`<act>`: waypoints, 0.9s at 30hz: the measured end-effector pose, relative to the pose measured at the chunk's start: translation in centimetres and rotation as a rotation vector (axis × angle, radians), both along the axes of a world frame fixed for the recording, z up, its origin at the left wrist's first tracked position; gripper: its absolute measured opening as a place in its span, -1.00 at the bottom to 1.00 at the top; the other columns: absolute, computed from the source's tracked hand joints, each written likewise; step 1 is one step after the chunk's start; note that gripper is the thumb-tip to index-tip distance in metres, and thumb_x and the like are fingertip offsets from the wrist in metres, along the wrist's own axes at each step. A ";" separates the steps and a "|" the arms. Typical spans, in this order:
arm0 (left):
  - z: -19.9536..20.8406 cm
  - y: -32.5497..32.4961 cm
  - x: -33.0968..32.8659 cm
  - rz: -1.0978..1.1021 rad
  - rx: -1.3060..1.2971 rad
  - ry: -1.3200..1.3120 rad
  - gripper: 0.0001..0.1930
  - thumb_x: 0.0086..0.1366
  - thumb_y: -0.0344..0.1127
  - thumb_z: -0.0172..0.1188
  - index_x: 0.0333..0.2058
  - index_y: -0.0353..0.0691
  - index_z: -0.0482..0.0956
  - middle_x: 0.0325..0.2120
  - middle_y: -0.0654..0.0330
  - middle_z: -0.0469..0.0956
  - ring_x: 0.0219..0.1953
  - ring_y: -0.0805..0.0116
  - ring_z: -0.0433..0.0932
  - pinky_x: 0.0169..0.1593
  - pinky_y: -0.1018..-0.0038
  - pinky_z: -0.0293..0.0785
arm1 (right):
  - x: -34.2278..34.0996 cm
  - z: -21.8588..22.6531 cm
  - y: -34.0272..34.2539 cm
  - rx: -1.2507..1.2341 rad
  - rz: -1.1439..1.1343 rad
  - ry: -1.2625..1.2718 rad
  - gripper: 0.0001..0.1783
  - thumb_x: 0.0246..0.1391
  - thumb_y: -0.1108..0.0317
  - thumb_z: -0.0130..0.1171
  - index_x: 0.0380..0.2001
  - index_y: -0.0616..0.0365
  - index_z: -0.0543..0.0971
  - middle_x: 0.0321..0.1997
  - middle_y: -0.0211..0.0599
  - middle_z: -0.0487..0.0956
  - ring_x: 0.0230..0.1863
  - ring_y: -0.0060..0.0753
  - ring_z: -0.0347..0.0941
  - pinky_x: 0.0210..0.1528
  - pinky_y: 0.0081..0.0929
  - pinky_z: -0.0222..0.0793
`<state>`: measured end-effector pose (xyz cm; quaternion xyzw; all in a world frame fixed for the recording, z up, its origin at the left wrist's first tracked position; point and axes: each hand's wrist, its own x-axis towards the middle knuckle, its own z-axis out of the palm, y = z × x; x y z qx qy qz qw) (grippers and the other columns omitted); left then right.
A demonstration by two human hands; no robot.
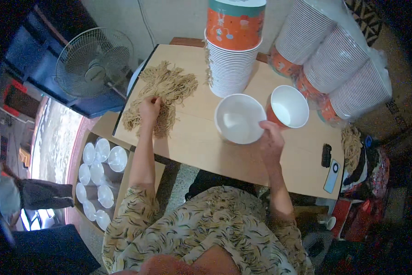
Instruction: Thread string handles through pre-cut holes in printed paper buckets and knotting them to secure.
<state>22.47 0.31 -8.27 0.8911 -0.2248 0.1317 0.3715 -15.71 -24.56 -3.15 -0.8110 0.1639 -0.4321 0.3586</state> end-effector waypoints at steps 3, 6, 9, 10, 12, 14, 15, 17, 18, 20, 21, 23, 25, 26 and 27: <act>-0.2 1.1 0.1 0.008 0.000 0.024 -0.75 0.22 -0.18 0.28 -0.30 -0.25 0.73 -0.49 -0.01 0.68 -0.39 0.07 0.69 -0.22 0.28 0.56 | 1.1 0.8 1.5 0.041 0.033 -0.023 -0.77 0.14 0.68 -0.04 -0.19 0.32 0.56 -0.06 -0.13 0.60 0.06 -0.28 0.53 0.15 -0.42 0.38; 1.9 1.9 -2.1 -0.033 -0.043 0.030 -0.80 0.21 -0.26 0.29 -0.38 -0.30 0.68 -0.53 0.01 0.65 -0.42 0.14 0.66 -0.31 0.34 0.51 | 1.1 2.6 2.7 0.101 -0.080 -0.196 -0.80 0.13 0.66 -0.04 -0.24 0.31 0.56 -0.11 -0.16 0.62 -0.01 -0.26 0.55 0.06 -0.41 0.43; 2.7 4.0 -5.6 -0.101 -0.090 0.020 -0.82 0.22 -0.29 0.28 -0.42 -0.31 0.64 -0.54 0.04 0.60 -0.41 0.21 0.62 -0.38 0.30 0.48 | -2.1 -2.1 -2.2 0.182 -0.168 0.094 -0.81 0.10 0.63 0.00 -0.30 0.23 0.58 -0.37 -0.29 0.61 -0.20 -0.37 0.58 -0.10 -0.40 0.47; 2.0 5.0 -6.4 -0.227 -0.144 -0.148 -0.94 0.17 -0.45 0.28 -0.42 -0.32 0.63 -0.38 0.08 0.61 -0.39 0.30 0.59 -0.45 0.43 0.47 | -2.3 -0.8 -3.0 0.180 -0.175 0.387 -0.83 0.11 0.57 0.01 -0.32 0.22 0.60 -0.40 -0.26 0.62 -0.26 -0.25 0.60 -0.15 -0.35 0.48; 2.1 5.4 -9.6 -0.234 -0.188 -0.061 -0.94 0.17 -0.47 0.26 -0.40 -0.34 0.62 -0.28 0.08 0.60 -0.34 0.31 0.59 -0.46 0.46 0.47 | -1.9 -1.8 -5.3 0.132 -0.238 0.447 -0.82 0.10 0.56 0.01 -0.31 0.22 0.61 -0.36 -0.20 0.64 -0.24 -0.15 0.60 -0.14 -0.30 0.48; 3.3 5.2 -13.3 -0.248 -0.245 0.060 -0.93 0.21 -0.49 0.23 -0.37 -0.39 0.59 -0.14 0.07 0.58 -0.29 0.33 0.58 -0.44 0.56 0.47 | -1.0 -3.3 -8.8 -0.149 -0.254 0.377 -0.78 0.10 0.54 0.00 -0.24 0.21 0.61 -0.28 -0.09 0.64 -0.20 0.04 0.59 -0.10 -0.19 0.48; 3.5 5.2 -14.8 -0.259 -0.265 0.126 -0.93 0.23 -0.49 0.21 -0.34 -0.39 0.60 -0.16 0.08 0.59 -0.28 0.37 0.58 -0.43 0.57 0.47 | -0.8 -4.1 -10.3 -0.372 -0.205 0.249 -0.75 0.11 0.52 -0.01 -0.19 0.20 0.61 -0.23 -0.04 0.64 -0.17 0.13 0.57 -0.07 -0.12 0.47; 3.9 5.3 -17.6 -0.274 -0.318 0.237 -0.92 0.31 -0.48 0.17 -0.28 -0.38 0.59 -0.30 0.17 0.62 -0.35 0.51 0.57 -0.40 0.63 0.46 | -0.9 -4.4 -10.2 -0.329 -0.197 0.340 -0.69 0.12 0.50 -0.02 -0.08 0.19 0.57 -0.17 -0.03 0.63 -0.15 0.15 0.56 0.00 -0.07 0.47; 3.7 5.3 -19.0 -0.278 -0.391 0.398 -0.92 0.33 -0.48 0.16 -0.28 -0.37 0.58 -0.37 0.21 0.62 -0.40 0.55 0.55 -0.42 0.63 0.44 | -1.1 -4.5 -9.3 -0.118 -0.204 0.514 -0.68 0.12 0.49 -0.01 -0.07 0.20 0.57 -0.16 -0.03 0.63 -0.14 0.15 0.56 0.02 -0.08 0.47; 2.8 5.2 -21.5 -0.308 -0.501 0.655 -0.94 0.36 -0.49 0.14 -0.29 -0.36 0.56 -0.48 0.25 0.60 -0.51 0.60 0.52 -0.44 0.65 0.42 | -2.5 -5.6 -5.6 0.113 -0.140 0.701 -0.70 0.13 0.44 0.04 -0.08 0.20 0.59 -0.17 -0.03 0.63 -0.13 0.13 0.57 0.02 -0.10 0.48; 3.0 4.6 -23.0 -0.323 -0.540 0.733 -0.94 0.37 -0.49 0.14 -0.28 -0.35 0.56 -0.48 0.25 0.60 -0.52 0.60 0.52 -0.45 0.65 0.42 | -3.2 -7.4 -2.9 0.134 -0.069 0.717 -0.72 0.14 0.41 0.08 -0.10 0.19 0.61 -0.18 -0.03 0.64 -0.14 0.11 0.57 0.00 -0.12 0.49; 2.4 4.3 -26.1 -0.336 -0.525 0.803 -0.92 0.39 -0.45 0.17 -0.25 -0.34 0.59 -0.51 0.26 0.60 -0.56 0.60 0.53 -0.51 0.64 0.42 | -2.9 -5.5 3.1 0.467 0.486 0.663 -0.63 0.23 0.11 0.19 -0.09 0.20 0.62 -0.21 -0.28 0.66 -0.18 -0.33 0.59 -0.08 -0.29 0.51; 2.9 2.8 -29.0 -0.359 -0.441 0.857 -0.90 0.38 -0.41 0.21 -0.24 -0.34 0.60 -0.54 0.27 0.61 -0.59 0.58 0.54 -0.57 0.62 0.40 | -1.9 -6.7 7.9 0.807 0.694 0.454 -0.62 0.24 0.13 0.20 -0.09 0.24 0.61 -0.20 -0.35 0.64 -0.18 -0.54 0.53 -0.14 -0.43 0.49; 2.7 2.4 -30.1 -0.374 -0.364 0.793 -0.88 0.36 -0.40 0.24 -0.25 -0.35 0.62 -0.57 0.26 0.63 -0.60 0.58 0.57 -0.57 0.60 0.45 | -1.3 -6.1 9.9 1.130 0.681 0.448 -0.65 0.25 0.17 0.18 -0.12 0.27 0.62 -0.23 -0.34 0.64 -0.21 -0.57 0.52 -0.18 -0.48 0.47; 2.5 2.1 -30.9 -0.398 -0.287 0.644 -0.89 0.34 -0.41 0.26 -0.25 -0.34 0.62 -0.59 0.24 0.63 -0.60 0.58 0.58 -0.55 0.58 0.47 | -0.9 -5.3 11.3 1.451 0.658 0.428 -0.67 0.26 0.21 0.16 -0.15 0.31 0.62 -0.27 -0.32 0.65 -0.25 -0.60 0.50 -0.21 -0.52 0.45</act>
